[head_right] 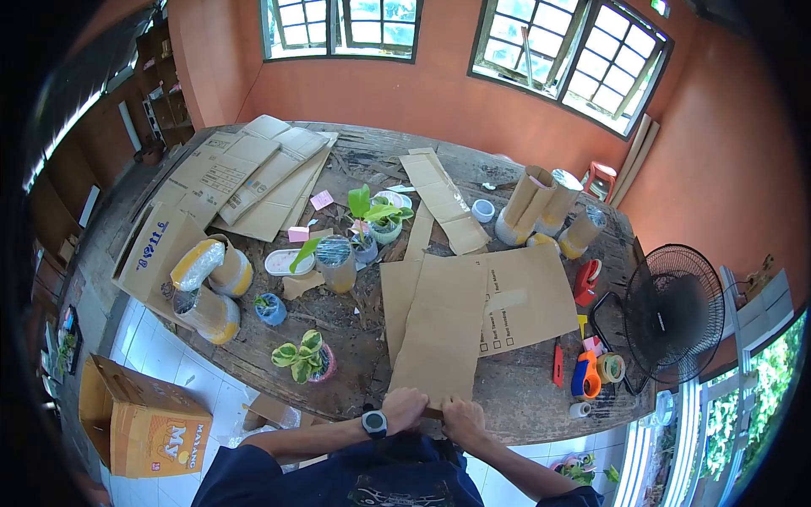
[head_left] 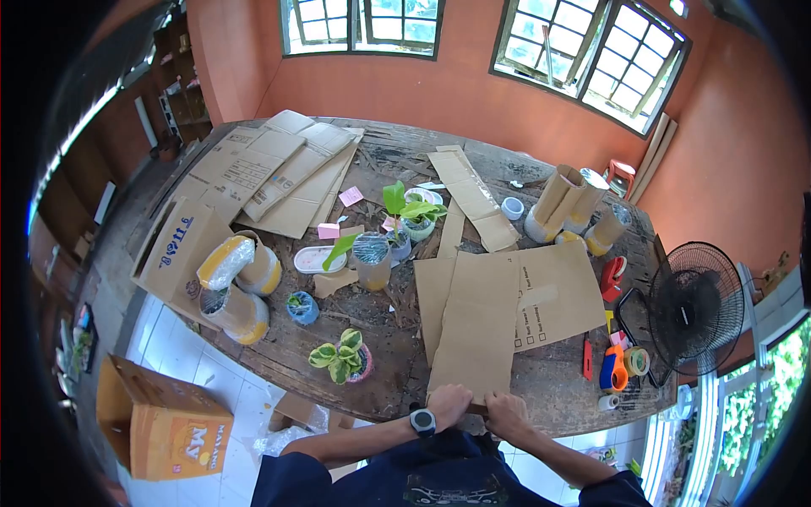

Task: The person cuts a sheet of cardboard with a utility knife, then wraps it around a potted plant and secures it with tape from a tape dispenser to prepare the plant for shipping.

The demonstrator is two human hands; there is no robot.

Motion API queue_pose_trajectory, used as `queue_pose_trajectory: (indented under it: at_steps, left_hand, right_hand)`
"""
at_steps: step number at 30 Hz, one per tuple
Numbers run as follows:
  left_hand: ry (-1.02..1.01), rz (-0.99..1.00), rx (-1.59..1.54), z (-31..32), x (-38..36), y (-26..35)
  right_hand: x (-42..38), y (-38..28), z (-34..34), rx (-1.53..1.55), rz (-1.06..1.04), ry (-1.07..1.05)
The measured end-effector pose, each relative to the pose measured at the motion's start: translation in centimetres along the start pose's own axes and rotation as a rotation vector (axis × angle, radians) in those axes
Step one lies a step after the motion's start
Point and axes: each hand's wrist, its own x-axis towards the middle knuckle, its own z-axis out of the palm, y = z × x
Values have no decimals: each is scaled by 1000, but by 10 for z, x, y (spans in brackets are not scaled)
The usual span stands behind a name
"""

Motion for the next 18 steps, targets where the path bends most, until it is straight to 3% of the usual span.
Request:
queue_pose_trajectory:
  at_steps: [1,5,8,11,14,18]
  left_hand:
    - [-25,-23,-23,-10,-2,3]
    - [-57,-35,-43,-15,-5,4]
    - [6,28,10,-1,-4,-2]
    - [195,117,64,10,-8,-5]
    - [-9,36,2,-1,-11,-3]
    - [-64,25,-18,-3,-12,-1]
  right_hand:
    - [-1,-2,2,11,-13,63]
    - [6,-3,1,-2,77,-130]
    - [9,-3,-9,-4,82,-202]
    - [14,-5,-16,17,87,-295]
    - [15,5,-7,111,33,-384]
    - [24,39,11,285,-100,-534]
